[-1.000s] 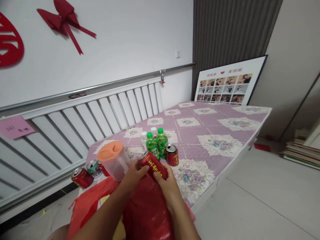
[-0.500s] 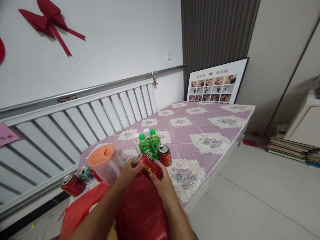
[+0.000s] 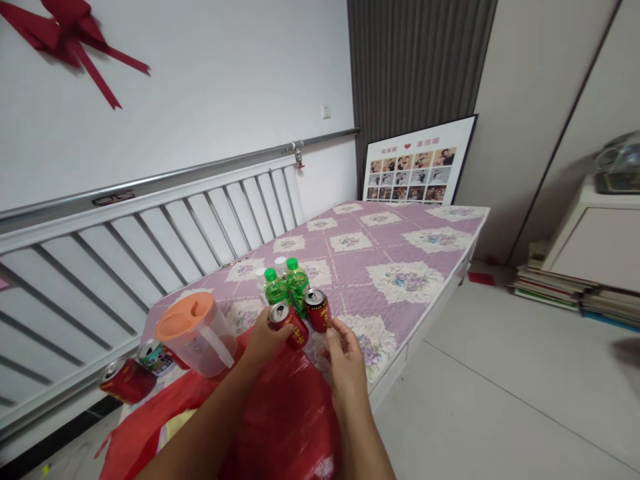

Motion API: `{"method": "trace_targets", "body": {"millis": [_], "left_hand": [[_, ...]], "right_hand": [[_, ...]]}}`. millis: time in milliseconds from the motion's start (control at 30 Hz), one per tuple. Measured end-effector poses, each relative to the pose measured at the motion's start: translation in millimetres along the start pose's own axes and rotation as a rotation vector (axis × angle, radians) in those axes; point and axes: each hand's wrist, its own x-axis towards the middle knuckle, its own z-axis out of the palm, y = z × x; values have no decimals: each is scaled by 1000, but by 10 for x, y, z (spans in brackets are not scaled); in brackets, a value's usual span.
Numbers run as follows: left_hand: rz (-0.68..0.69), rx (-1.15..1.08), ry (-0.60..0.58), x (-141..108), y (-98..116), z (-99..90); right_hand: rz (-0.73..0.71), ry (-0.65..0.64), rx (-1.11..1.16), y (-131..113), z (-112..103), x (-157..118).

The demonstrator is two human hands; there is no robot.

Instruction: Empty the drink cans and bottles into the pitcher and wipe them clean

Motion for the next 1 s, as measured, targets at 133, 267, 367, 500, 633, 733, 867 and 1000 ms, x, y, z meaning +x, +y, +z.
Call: {"method": "trace_targets", "body": {"millis": [133,267,367,500,633,733,867,1000], "left_hand": [[25,32,45,-10,-72,107],[49,74,67,-30,-116,180],[64,95,64,-28,-139,224],[71,112,60,-12,-171,273],[70,108,72,0,-215,319],[56,87,91,-6,-252,358],[39,49,118,-19,-301,398],[11,7,142,-23,-357,410]], "right_hand": [[14,-17,7,2,-33,9],[32,-34,13,3,-48,6],[39,-42,20,-3,-39,-5],[44,-57,32,-6,-28,-17],[47,-57,42,3,-36,-5],[47,-49,42,8,-46,10],[48,-44,40,5,-50,14],[53,-46,34,6,-51,15]]}}
